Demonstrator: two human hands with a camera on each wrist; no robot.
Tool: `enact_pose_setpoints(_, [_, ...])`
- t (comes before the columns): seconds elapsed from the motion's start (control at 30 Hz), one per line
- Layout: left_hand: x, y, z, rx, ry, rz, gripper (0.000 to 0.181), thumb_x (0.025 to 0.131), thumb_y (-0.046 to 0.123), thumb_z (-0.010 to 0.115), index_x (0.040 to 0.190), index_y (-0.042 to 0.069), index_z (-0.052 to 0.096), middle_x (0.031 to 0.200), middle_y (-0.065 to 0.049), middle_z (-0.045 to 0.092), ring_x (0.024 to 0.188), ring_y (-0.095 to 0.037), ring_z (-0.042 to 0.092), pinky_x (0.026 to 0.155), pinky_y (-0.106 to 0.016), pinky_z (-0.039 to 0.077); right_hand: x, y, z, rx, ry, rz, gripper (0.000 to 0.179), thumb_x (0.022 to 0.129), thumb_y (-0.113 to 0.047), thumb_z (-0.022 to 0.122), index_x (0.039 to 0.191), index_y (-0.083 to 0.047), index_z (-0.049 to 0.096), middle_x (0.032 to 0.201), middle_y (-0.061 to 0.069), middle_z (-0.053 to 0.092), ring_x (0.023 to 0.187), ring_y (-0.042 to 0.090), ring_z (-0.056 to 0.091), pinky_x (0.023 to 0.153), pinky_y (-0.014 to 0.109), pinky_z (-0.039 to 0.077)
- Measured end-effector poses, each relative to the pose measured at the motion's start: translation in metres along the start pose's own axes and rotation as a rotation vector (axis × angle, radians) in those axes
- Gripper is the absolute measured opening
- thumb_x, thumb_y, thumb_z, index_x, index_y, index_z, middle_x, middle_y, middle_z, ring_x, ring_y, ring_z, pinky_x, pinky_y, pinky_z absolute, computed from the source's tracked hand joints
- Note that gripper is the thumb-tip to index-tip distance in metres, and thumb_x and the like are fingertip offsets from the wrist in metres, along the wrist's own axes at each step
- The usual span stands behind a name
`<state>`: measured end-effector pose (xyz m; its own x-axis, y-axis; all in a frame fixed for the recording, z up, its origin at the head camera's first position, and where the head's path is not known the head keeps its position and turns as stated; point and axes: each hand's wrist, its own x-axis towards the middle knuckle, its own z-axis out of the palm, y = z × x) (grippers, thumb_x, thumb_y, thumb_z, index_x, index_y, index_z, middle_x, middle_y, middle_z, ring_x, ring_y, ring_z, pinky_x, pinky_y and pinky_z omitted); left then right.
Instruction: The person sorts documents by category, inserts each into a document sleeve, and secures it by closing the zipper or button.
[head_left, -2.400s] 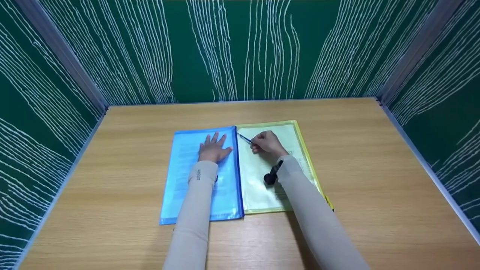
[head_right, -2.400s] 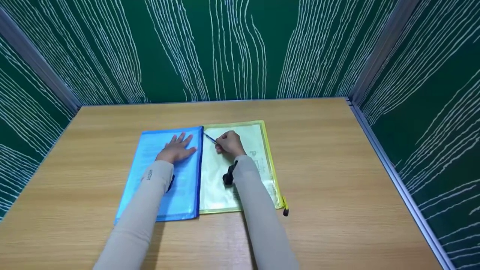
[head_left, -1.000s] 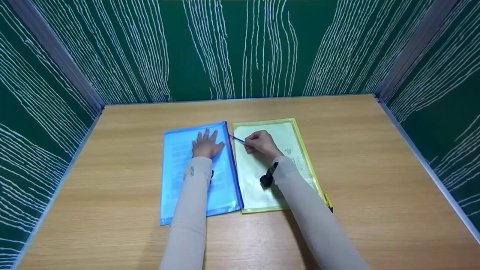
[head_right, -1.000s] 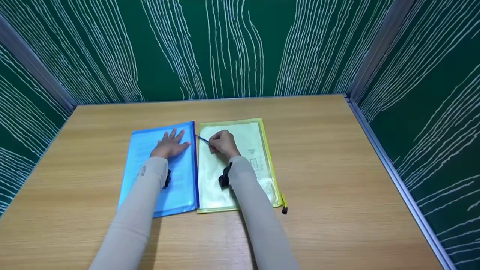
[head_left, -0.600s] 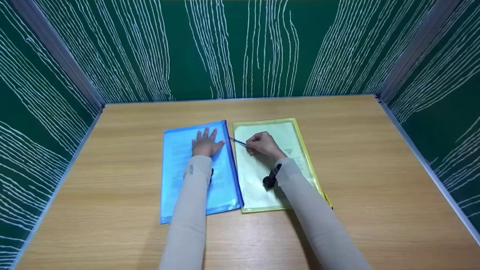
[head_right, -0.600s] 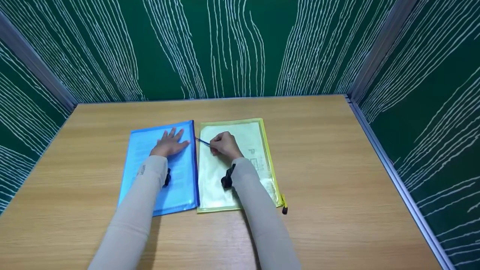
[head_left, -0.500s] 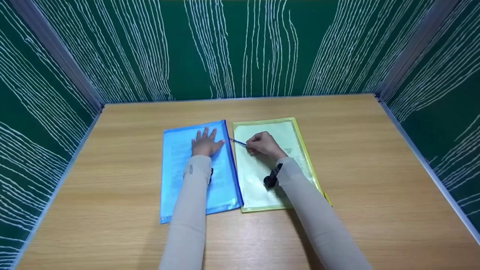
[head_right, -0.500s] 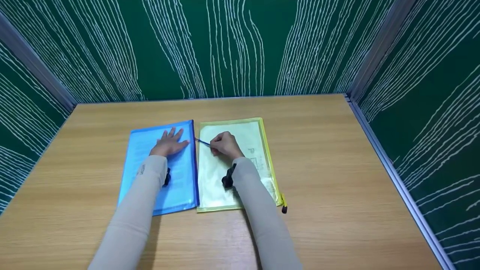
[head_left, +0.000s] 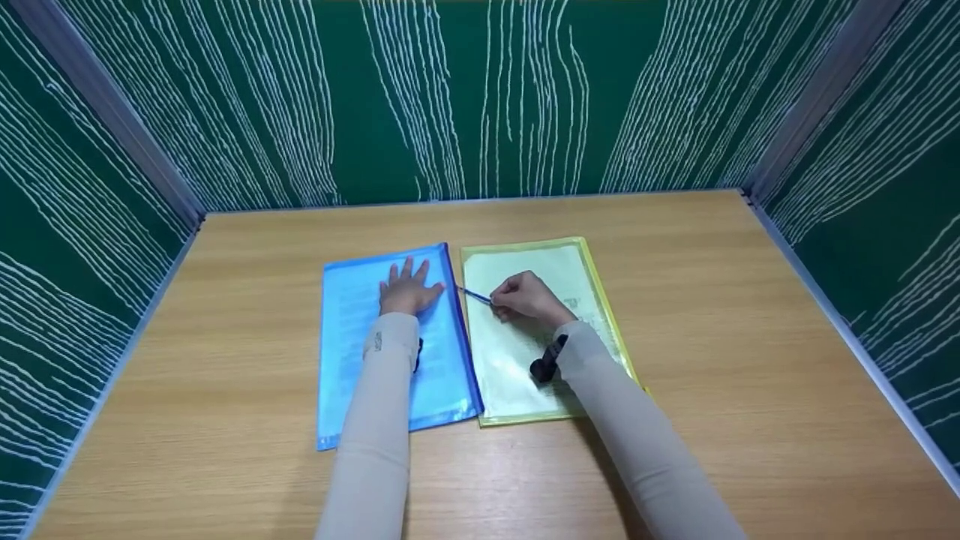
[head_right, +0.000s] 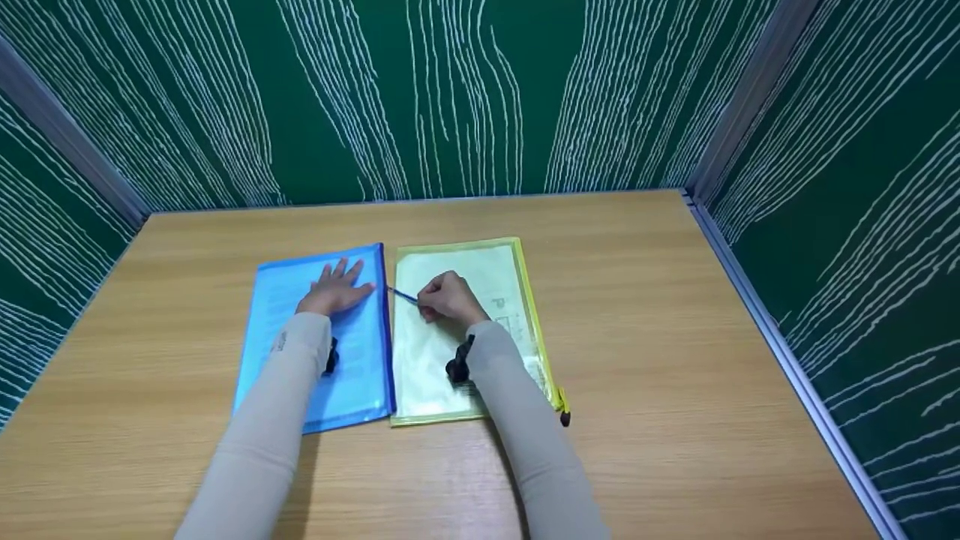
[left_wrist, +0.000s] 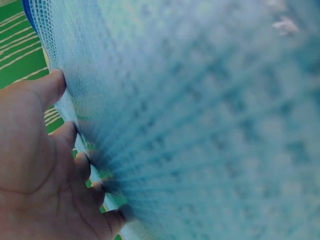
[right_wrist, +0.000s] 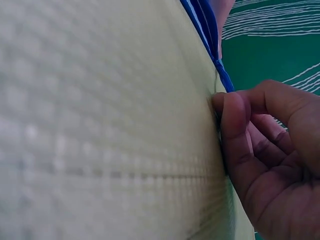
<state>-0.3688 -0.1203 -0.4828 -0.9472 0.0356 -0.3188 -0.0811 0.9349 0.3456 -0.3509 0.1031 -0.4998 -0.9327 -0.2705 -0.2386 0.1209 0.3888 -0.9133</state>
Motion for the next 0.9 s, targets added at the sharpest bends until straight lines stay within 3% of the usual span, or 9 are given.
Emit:
enact_pose_setpoints(0.27, [-0.001,-0.001,-0.003,-0.018,-0.002,-0.023,0.066,0.091,0.053,0.036,0.146,0.025,0.012,0.153,-0.006,-0.001,0.137,-0.033,-0.009,0.107,-0.056,-0.001,-0.004,0.001,0.000,0.007,-0.029,-0.003,0.014,0.085,-0.012,0.061,0.087,0.001,0.067,0.079,0.014,0.066,0.063,0.017,0.063,0.060,0.028,0.054])
enact_pose_setpoints(0.9, [0.001,-0.002,-0.001,-0.035,-0.013,0.003,0.066,0.091,0.053,0.036,0.146,0.025,0.012,0.152,-0.006,-0.002,0.137,-0.034,-0.010,0.107,-0.056,-0.002,-0.018,0.003,0.000,-0.034,-0.036,0.006,0.011,0.083,-0.013,0.063,0.084,-0.003,0.069,0.077,0.012,0.067,0.062,0.017,0.062,0.059,0.028,0.053])
